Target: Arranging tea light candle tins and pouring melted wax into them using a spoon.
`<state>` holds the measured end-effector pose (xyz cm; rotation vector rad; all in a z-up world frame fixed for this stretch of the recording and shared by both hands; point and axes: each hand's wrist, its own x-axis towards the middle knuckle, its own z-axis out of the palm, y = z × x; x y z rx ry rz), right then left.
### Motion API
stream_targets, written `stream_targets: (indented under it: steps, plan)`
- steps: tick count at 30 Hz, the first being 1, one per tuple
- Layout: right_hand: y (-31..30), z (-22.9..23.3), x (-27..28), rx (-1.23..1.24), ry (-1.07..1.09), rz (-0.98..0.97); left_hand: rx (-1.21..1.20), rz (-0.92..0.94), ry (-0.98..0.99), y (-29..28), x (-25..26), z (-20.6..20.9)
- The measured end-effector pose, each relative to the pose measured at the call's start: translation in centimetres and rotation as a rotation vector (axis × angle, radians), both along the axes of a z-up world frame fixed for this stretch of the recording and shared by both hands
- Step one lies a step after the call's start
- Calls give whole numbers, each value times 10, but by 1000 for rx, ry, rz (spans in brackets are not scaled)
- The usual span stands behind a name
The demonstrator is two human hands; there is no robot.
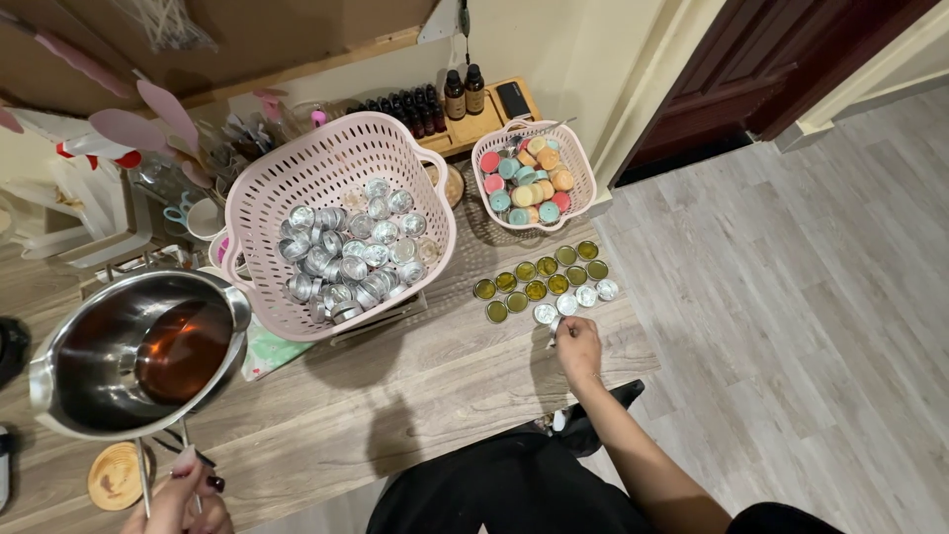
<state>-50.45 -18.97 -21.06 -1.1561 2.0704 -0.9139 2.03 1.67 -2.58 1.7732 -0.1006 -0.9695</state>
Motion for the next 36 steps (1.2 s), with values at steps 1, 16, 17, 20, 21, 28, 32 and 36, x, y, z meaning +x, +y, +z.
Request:
stream_targets:
  steps: [1, 16, 17, 20, 21, 28, 32, 36]
  plan:
    - [0, -1, -1, -2, 6, 4, 24, -12, -2, 1, 2, -2]
    - [3, 39, 38, 405, -294, -100, 20, -82, 42, 5, -35, 45]
    - [4, 32, 38, 406, -293, -99, 20, -81, 42, 2, -40, 50]
    - [5, 10, 38, 350, -424, -136, 3, -100, 22, -1, -42, 53]
    - [6, 2, 37, 293, -493, -139, 32, -97, 25, 2, -35, 46]
    - [8, -3, 36, 180, -766, -180, 132, -26, 18, -16, -70, 87]
    - [9, -3, 36, 202, -756, -187, 80, -58, 39, -3, -62, 66]
    - [12, -5, 34, 184, -863, -195, 36, -70, 66, -3, -66, 66]
